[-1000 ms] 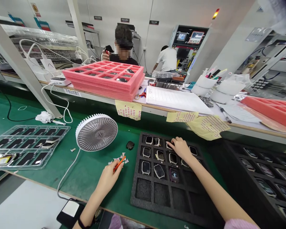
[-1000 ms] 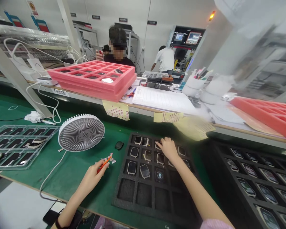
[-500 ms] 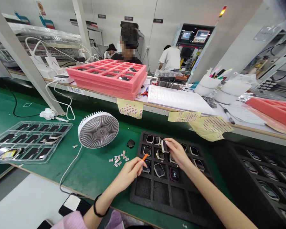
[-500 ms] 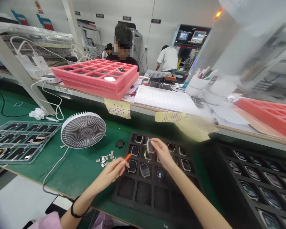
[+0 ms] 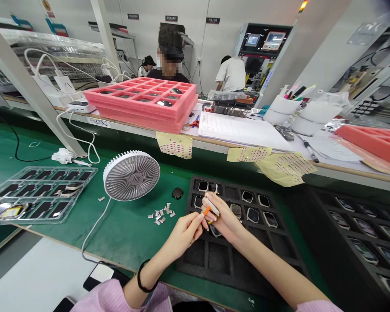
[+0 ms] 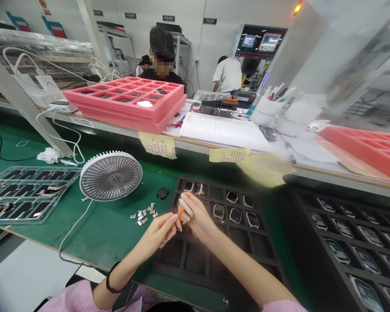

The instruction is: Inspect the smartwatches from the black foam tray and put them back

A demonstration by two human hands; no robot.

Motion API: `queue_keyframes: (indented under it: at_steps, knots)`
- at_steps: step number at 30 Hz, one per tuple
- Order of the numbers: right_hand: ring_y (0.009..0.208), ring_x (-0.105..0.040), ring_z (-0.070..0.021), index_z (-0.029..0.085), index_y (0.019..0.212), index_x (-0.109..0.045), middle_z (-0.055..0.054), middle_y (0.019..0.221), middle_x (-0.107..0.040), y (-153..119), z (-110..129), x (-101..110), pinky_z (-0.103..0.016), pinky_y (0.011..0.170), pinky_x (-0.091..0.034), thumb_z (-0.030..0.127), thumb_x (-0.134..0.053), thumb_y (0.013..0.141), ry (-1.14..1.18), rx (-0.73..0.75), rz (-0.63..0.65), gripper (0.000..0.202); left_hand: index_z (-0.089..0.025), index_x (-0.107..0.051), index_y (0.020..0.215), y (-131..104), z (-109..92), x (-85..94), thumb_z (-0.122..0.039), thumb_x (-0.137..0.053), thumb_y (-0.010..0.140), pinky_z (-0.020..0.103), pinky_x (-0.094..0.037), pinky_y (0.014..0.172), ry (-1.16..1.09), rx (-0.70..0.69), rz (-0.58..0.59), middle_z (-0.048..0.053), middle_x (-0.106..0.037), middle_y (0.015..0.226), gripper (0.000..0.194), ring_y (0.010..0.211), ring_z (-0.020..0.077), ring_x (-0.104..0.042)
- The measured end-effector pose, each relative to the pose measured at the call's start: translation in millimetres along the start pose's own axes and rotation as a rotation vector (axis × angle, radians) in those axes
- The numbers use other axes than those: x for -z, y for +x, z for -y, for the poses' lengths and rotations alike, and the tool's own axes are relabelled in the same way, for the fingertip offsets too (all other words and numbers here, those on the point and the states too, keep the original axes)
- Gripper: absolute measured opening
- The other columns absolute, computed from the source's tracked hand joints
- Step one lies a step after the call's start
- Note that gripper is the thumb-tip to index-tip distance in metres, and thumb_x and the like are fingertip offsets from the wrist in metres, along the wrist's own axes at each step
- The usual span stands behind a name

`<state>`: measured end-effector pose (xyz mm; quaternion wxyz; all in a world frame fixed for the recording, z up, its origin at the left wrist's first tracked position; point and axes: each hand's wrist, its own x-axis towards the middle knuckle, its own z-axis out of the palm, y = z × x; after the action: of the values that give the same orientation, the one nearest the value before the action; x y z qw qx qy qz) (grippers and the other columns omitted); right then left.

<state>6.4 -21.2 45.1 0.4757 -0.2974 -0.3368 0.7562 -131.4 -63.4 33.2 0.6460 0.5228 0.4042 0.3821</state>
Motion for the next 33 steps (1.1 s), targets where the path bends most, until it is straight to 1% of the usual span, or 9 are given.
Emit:
queue_keyframes:
  at_steps: [5, 13, 17, 20, 21, 23, 25, 28, 33]
  knots:
    - [0.034, -0.028, -0.0033, 0.02, 0.081, -0.052, 0.01, 0.047, -0.042, -1.3, -4.6, 1.1, -0.015, 0.034, -0.027, 0.039, -0.068, 0.08, -0.095, 0.021, 0.003, 0.025, -0.015, -0.056, 0.076, 0.8, -1.5, 1.5, -0.058, -0.045, 0.085, 0.016, -0.017, 0.032, -0.017, 0.056, 0.021, -0.008, -0.04, 0.043, 0.046, 0.03, 0.0033, -0.022]
    - [0.033, -0.015, -0.0015, 0.022, 0.09, -0.053, 0.013, 0.049, -0.039, -2.4, -0.9, -6.0, -0.015, 0.035, -0.03, 0.034, -0.074, 0.074, 0.132, -0.05, 0.024, 0.029, -0.014, -0.057, 0.074, 0.6, 11.2, -1.6, -0.061, -0.045, 0.085, 0.017, -0.02, 0.034, -0.068, -0.093, 0.031, -0.007, -0.04, 0.042, 0.049, 0.032, 0.0035, -0.026]
    - [0.034, -0.014, -0.002, 0.021, 0.074, -0.051, 0.012, 0.047, -0.037, -4.9, -29.5, -8.4, -0.016, 0.032, -0.022, 0.034, -0.078, 0.067, 0.177, -0.127, -0.012, 0.031, -0.014, -0.056, 0.071, -2.9, 7.9, -4.0, -0.062, -0.045, 0.085, 0.018, -0.021, 0.035, -0.073, -0.141, 0.011, -0.007, -0.039, 0.04, 0.051, 0.031, 0.0037, -0.025]
    - [0.035, -0.017, -0.0027, 0.019, 0.054, -0.039, 0.01, 0.039, -0.031, -5.4, -59.1, -5.0, -0.017, 0.033, -0.015, 0.043, -0.082, 0.058, 0.191, -0.203, -0.004, 0.049, -0.015, -0.056, 0.067, -3.2, -3.9, 0.1, -0.06, -0.046, 0.086, 0.018, -0.023, 0.037, -0.008, -0.201, -0.039, -0.005, -0.042, 0.041, 0.05, 0.033, 0.0043, -0.03]
    - [0.035, -0.018, -0.003, 0.02, 0.052, -0.036, 0.01, 0.038, -0.028, -4.1, -62.0, -2.9, -0.017, 0.034, -0.015, 0.046, -0.08, 0.06, 0.189, -0.214, 0.005, 0.052, -0.015, -0.056, 0.068, -2.2, -7.0, 3.3, -0.059, -0.046, 0.086, 0.017, -0.023, 0.037, 0.0, -0.189, -0.064, -0.005, -0.042, 0.041, 0.049, 0.033, 0.0041, -0.03]
    - [0.034, -0.016, -0.0026, 0.019, 0.055, -0.038, 0.011, 0.038, -0.028, 2.0, -52.6, 2.2, -0.017, 0.034, -0.015, 0.044, -0.078, 0.066, 0.195, -0.179, -0.011, 0.048, -0.015, -0.056, 0.07, 1.7, -8.7, 11.3, -0.059, -0.048, 0.084, 0.017, -0.019, 0.034, -0.032, -0.107, -0.114, -0.007, -0.04, 0.042, 0.047, 0.031, 0.0031, -0.025]
    - [0.034, -0.017, -0.0025, 0.019, 0.061, -0.042, 0.011, 0.043, -0.032, 11.4, -28.8, 8.2, -0.018, 0.035, -0.019, 0.035, -0.074, 0.073, 0.202, -0.073, -0.071, 0.038, -0.016, -0.054, 0.072, 7.3, -3.5, 18.9, -0.061, -0.048, 0.082, 0.016, -0.013, 0.031, -0.081, -0.019, -0.168, -0.009, -0.037, 0.043, 0.047, 0.029, 0.0019, -0.019]
    - [0.035, -0.019, -0.0023, 0.019, 0.062, -0.04, 0.011, 0.044, -0.032, 24.4, 2.9, 19.8, -0.017, 0.036, -0.019, 0.024, -0.074, 0.072, 0.203, 0.023, -0.153, 0.037, -0.016, -0.052, 0.073, 16.1, 13.5, 24.3, -0.062, -0.049, 0.08, 0.015, -0.013, 0.031, -0.1, 0.006, -0.262, -0.009, -0.037, 0.047, 0.047, 0.03, 0.0011, -0.018]
    - [0.037, -0.03, -0.005, 0.02, 0.081, -0.055, 0.01, 0.047, -0.038, 27.5, 4.1, 51.7, -0.02, 0.04, -0.025, 0.027, -0.071, 0.071, 0.018, 0.037, -0.211, 0.02, -0.017, -0.051, 0.074, 21.2, 41.0, 22.3, -0.064, -0.05, 0.079, 0.014, -0.014, 0.03, -0.139, 0.0, -0.312, -0.01, -0.036, 0.047, 0.047, 0.031, 0.0015, -0.019]
